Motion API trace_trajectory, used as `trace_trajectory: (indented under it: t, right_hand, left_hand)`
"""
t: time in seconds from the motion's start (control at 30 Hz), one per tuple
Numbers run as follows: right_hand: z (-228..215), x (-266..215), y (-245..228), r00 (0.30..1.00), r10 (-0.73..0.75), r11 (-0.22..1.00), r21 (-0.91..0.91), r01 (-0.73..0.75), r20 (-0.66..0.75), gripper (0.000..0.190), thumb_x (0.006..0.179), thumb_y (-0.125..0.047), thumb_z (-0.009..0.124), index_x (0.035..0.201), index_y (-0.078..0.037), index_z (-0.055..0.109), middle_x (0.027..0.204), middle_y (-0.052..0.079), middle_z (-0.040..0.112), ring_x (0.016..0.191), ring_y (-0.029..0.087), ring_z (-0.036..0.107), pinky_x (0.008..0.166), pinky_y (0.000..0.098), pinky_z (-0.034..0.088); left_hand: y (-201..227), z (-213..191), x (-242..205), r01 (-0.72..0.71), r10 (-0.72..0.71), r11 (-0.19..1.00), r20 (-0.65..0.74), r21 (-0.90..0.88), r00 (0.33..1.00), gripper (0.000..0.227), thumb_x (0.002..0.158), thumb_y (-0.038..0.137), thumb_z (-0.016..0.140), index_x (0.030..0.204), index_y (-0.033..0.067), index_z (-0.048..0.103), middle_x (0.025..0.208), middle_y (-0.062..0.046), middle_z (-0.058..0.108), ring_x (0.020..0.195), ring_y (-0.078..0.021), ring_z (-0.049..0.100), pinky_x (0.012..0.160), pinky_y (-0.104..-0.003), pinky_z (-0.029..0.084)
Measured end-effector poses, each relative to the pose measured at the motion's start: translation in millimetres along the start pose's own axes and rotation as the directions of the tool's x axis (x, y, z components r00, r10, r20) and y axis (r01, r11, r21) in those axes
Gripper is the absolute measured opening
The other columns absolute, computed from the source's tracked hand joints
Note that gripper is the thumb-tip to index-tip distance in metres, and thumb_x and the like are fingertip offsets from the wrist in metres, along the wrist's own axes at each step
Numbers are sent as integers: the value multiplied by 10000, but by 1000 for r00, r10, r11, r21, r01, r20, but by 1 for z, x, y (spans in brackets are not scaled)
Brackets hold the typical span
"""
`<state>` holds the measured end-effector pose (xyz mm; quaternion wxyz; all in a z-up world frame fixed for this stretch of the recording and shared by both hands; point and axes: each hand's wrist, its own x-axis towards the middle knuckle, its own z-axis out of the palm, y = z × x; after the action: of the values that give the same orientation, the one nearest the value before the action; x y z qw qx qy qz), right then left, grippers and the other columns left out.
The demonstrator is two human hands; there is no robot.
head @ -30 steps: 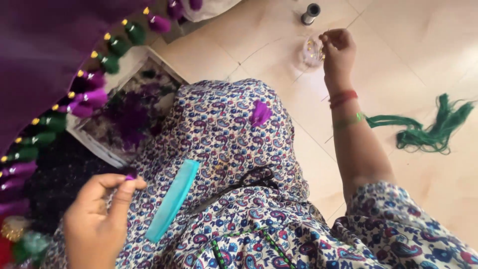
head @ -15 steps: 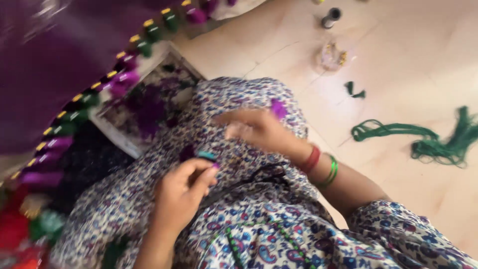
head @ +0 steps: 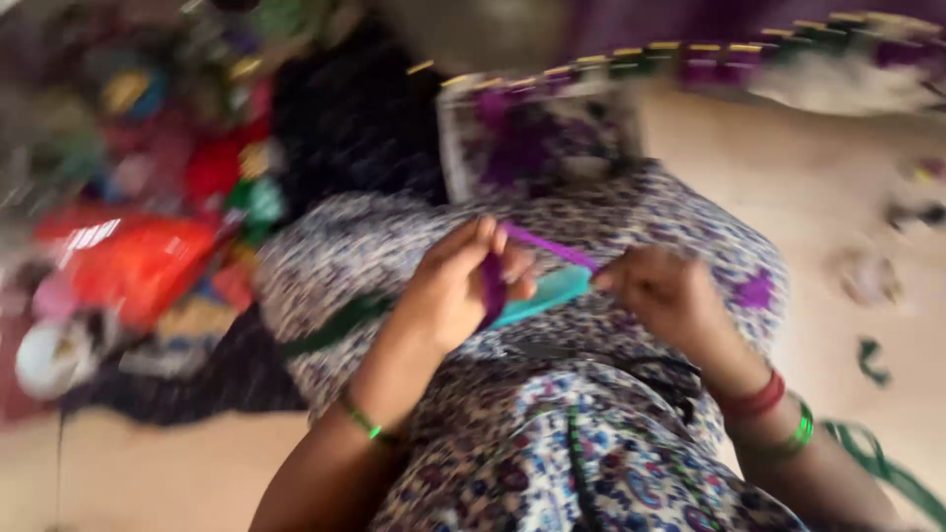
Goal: The person is attaching decorative tassels and beads to the border of a purple silk-like fabric.
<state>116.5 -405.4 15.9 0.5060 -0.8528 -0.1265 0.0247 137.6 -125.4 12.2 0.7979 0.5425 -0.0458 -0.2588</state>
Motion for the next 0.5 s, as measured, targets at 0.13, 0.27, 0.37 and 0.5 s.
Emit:
trace_trajectory:
  t: [0.13, 0.27, 0.37, 0.5]
  right_hand:
    - [29, -1, -34, 911, -248, 961, -32, 273, 330, 166, 805, -3, 739, 961, -39, 779, 892, 79, 776, 784, 171, 740, 697, 301, 590]
    - [-4, 18, -40, 949, -192, 956, -170, 238, 249, 146, 835, 14, 700, 950, -36, 775, 945, 80, 770, 785, 176, 746, 673, 284, 588]
    - [-36, 34, 0, 972, -150, 982, -88, 168, 182, 215, 900, 40, 589, 1019, -42, 748, 985, 47, 740, 817, 166, 697, 716, 272, 564]
    - [-22, 45, 20, 998, 6, 968, -250, -22, -65, 117, 1128, -44, 663, 1052, 12, 732, 925, 93, 717, 783, 172, 652, 733, 278, 516]
  left_hand:
    - [2, 13, -1, -313, 329, 935, -75, 165, 941, 177, 1073, 202, 532, 997, 80, 636, 1184, -106, 768, 1141, -219, 737, 739, -276, 586]
    - [-28, 15, -2, -205, 148, 585, 145, 785, 978, 203, 1040, 198, 481, 1084, 89, 647, 939, -63, 761, 715, -116, 737, 633, -238, 536]
    - [-29, 17, -14, -219, 117, 908, 285, 357, 951, 253, 1096, 235, 475, 1073, 52, 649, 914, -47, 706, 608, -105, 513, 546, -255, 448]
    - [-66, 9, 2, -191, 171, 970, 136, 153, 976, 290, 1168, 245, 449, 1090, 50, 649, 794, -29, 546, 645, -94, 464, 578, -253, 423]
